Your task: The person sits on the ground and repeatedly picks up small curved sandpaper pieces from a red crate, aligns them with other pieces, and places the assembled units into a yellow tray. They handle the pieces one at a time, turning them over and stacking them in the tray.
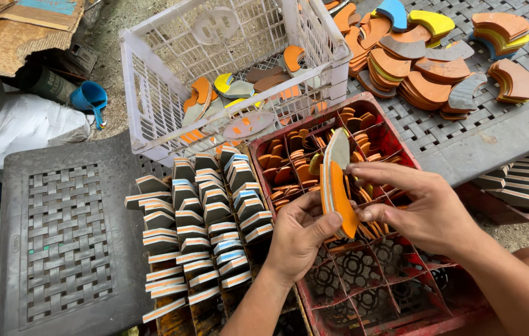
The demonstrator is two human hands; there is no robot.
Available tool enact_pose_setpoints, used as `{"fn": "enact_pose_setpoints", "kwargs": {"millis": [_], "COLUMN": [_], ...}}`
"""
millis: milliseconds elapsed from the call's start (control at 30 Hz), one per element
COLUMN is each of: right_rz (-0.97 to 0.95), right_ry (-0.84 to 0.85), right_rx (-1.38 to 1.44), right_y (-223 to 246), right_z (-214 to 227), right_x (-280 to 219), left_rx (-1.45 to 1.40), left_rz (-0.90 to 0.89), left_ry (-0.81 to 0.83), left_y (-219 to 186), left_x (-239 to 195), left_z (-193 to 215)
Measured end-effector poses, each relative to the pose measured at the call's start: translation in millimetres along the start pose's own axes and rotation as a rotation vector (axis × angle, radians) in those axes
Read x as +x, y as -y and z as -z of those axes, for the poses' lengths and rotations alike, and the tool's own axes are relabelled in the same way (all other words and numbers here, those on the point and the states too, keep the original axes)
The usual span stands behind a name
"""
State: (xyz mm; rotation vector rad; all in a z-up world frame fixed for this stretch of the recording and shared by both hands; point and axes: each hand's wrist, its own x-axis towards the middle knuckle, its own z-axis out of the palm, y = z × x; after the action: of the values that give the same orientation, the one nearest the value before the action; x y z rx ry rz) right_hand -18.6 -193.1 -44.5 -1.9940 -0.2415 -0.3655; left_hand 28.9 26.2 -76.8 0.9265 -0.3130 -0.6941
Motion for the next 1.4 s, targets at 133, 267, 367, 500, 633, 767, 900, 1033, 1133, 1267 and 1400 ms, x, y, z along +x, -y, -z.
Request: {"fn": "enact_pose_setpoints", "kwargs": {"millis": [133,267,367,500,633,767,900,1033,1133,1267,1400], "right_rz": [0.059,-0.050,-0.024,0.252,-0.115,-0.369,-0.511,-0.332,-0.272,-0.342,-0.498], "right_ry": [0.063,0.113,0.089,-0.001,-0.292,0.043,0.115,0.123,0.108,0.037,0.017], "right_rx": [0.000,0.024,-0.027,-0.340,0.163,0.745,0.836,0.792,0.753,0.783,0.876], "right_y": [0,-6,-9,-14,-24,-37,-38,-31,-25,-22,-23], "right_z": [-3,-15,-22,-17,-11,-9,-18,-18,-18,-21,-27], "right_x": [-2,-4,-5,-10,-15,-19,-26,-26,-24,-24,-27], "left_rx": [-0.143,-0.197,-0.194,-0.240,-0.209,-0.007,0.195,0.550,0.628,0.651,0.698], "left_rz": [0.108,0.163,0.173,0.109,0.012,0.011,0.062,-0.146,-0.172,-0.178,-0.182], "left_ry": [-0.045,-0.070,-0.062,0.023,0.114,0.239,0.210,0.096,0.018,0.026,-0.019], "left_y": [4,7,8,2,-6,-7,-1,2,1,-2,2], "left_x": [-1,-1,1,1,1,-3,-8,-9,-10,-10,-13], "left_z": [-1,-1,2,5,2,0,-7,-18,-24,-28,-30]}}
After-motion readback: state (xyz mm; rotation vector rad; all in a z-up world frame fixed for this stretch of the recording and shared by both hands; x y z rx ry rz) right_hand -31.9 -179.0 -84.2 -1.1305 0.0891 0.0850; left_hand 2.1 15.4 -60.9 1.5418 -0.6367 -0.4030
